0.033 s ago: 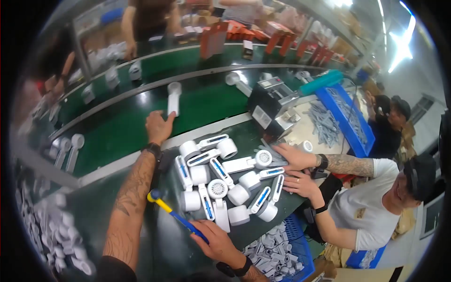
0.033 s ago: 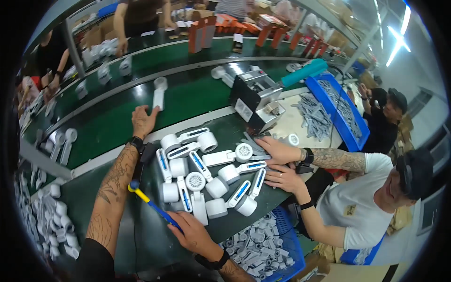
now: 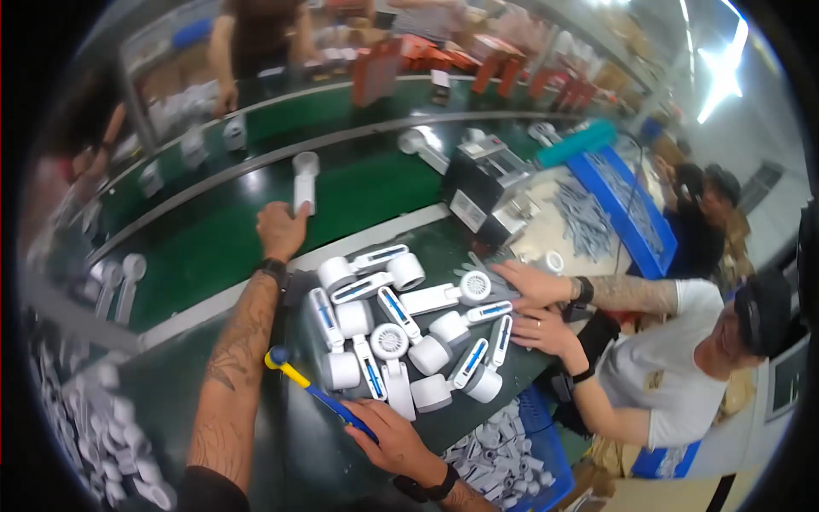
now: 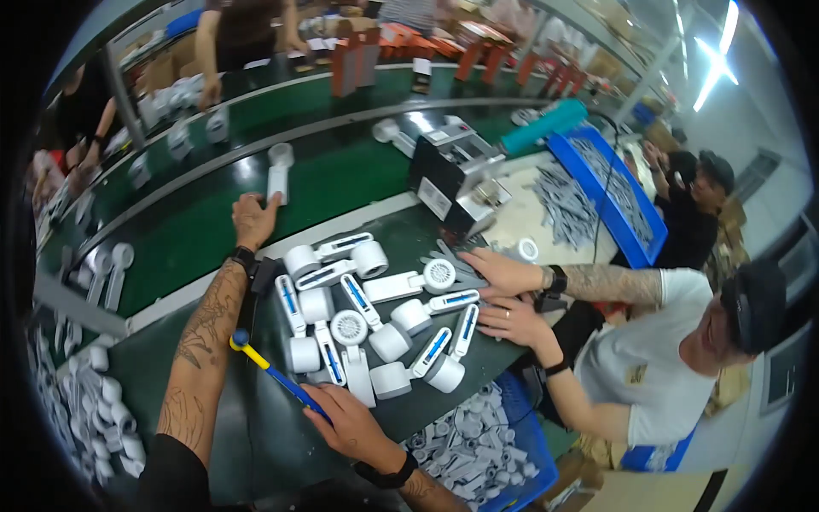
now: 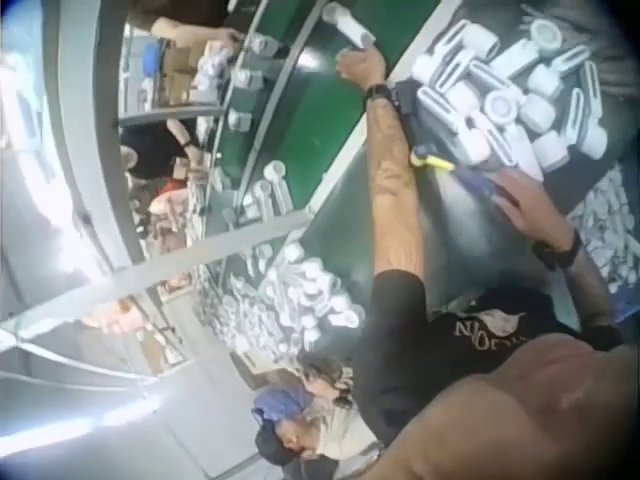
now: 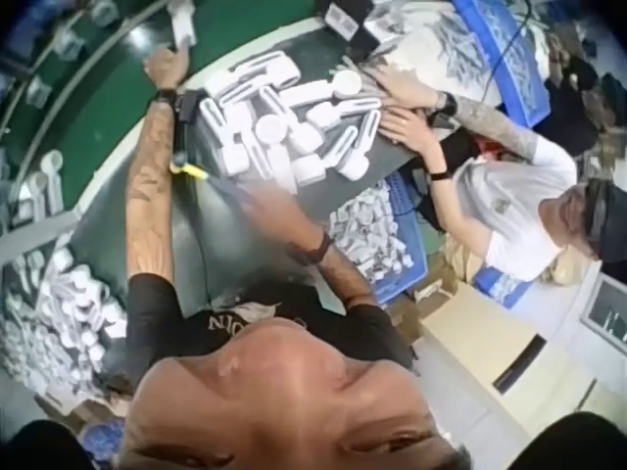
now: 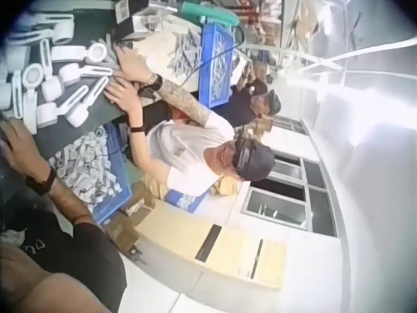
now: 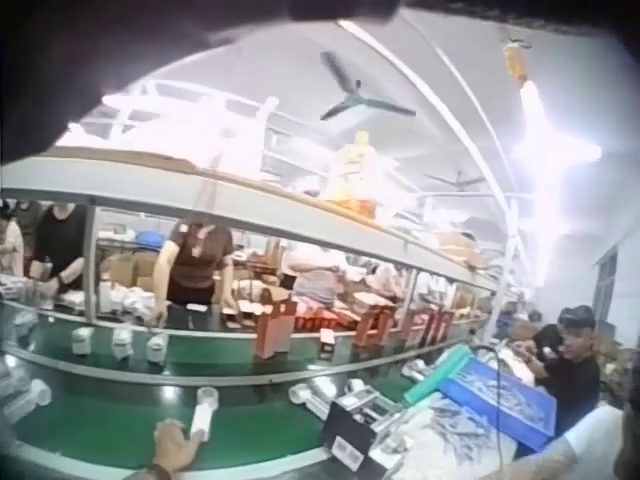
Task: The person picks up a white plastic component from a pile, aligns it with another part, and strikes the assembly with a blue and yellow hammer. He repeats this process several times, placing each assembled unit onto a green conveyor belt.
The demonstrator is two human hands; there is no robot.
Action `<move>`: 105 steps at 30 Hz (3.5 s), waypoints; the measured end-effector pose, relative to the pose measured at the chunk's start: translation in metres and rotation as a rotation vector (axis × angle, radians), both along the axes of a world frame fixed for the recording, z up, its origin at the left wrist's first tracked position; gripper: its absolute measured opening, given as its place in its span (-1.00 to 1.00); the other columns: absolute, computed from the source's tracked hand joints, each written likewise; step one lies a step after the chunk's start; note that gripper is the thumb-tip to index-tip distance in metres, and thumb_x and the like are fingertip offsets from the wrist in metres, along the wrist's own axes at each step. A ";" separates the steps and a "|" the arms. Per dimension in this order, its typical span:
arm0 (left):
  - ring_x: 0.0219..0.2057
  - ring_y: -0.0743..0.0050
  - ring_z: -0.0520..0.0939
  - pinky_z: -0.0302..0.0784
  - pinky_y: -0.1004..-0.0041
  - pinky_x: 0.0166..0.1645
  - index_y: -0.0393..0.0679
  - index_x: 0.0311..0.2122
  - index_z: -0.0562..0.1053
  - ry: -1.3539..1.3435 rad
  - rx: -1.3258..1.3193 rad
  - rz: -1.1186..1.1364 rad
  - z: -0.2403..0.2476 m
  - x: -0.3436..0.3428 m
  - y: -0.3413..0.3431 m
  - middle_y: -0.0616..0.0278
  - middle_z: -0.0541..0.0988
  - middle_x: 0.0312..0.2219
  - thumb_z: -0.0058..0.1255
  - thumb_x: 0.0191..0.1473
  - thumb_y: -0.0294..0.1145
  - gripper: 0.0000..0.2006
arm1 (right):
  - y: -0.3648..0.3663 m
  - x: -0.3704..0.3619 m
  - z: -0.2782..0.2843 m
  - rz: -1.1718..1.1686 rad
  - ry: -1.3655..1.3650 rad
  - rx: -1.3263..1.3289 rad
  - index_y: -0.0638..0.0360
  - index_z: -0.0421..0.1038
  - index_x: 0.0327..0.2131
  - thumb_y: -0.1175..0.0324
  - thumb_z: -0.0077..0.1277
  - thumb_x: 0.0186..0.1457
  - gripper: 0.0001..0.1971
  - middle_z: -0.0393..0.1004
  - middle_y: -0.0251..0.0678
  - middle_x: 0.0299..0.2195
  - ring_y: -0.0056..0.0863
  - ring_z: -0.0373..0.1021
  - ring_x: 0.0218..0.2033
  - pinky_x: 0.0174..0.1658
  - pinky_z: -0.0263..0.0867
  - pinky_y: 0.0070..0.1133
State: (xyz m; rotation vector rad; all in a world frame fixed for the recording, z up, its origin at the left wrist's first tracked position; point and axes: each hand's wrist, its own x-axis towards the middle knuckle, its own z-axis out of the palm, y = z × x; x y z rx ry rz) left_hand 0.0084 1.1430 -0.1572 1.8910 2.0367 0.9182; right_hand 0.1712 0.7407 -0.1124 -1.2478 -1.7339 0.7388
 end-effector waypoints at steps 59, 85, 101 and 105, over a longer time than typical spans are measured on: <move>-0.13 0.14 0.55 0.56 0.21 -0.01 -0.19 -0.20 0.57 -0.297 0.104 -0.459 0.018 -0.205 -0.362 0.22 0.58 -0.27 0.40 0.10 -0.32 -0.74 | -0.061 -0.089 0.057 0.132 -0.375 0.191 0.27 0.53 0.25 0.68 0.14 0.25 -0.52 0.56 -0.12 -0.34 -0.34 0.47 -0.43 -0.31 0.43 -0.44; -0.11 0.09 0.59 0.58 0.18 0.05 -0.09 0.05 0.51 -0.300 0.031 -0.525 0.039 -0.187 -0.377 0.18 0.52 -0.01 0.12 0.19 -0.59 -0.68 | -0.069 -0.044 0.062 -0.050 -0.438 0.005 0.32 0.44 0.31 0.56 0.08 0.38 -0.55 0.62 -0.10 -0.08 -0.50 0.48 -0.33 -0.25 0.41 -0.55; 0.04 0.03 0.60 0.55 0.19 0.14 -0.10 -0.01 0.57 -0.190 0.156 -0.511 0.037 -0.185 -0.370 0.16 0.57 -0.01 0.19 0.17 -0.55 -0.72 | -0.062 -0.050 0.057 -0.047 -0.378 0.254 0.22 0.51 0.27 0.68 0.15 0.25 -0.49 0.53 -0.11 -0.35 -0.26 0.43 -0.44 -0.32 0.39 -0.45; 0.05 0.05 0.62 0.58 0.22 0.11 -0.11 0.01 0.55 -0.269 -0.012 -0.472 0.040 -0.183 -0.374 0.17 0.58 0.01 0.18 0.21 -0.54 -0.73 | -0.059 -0.046 0.071 0.034 -0.611 0.012 0.31 0.47 0.29 0.64 0.08 0.35 -0.54 0.65 -0.10 -0.12 -0.40 0.54 -0.30 -0.22 0.47 -0.49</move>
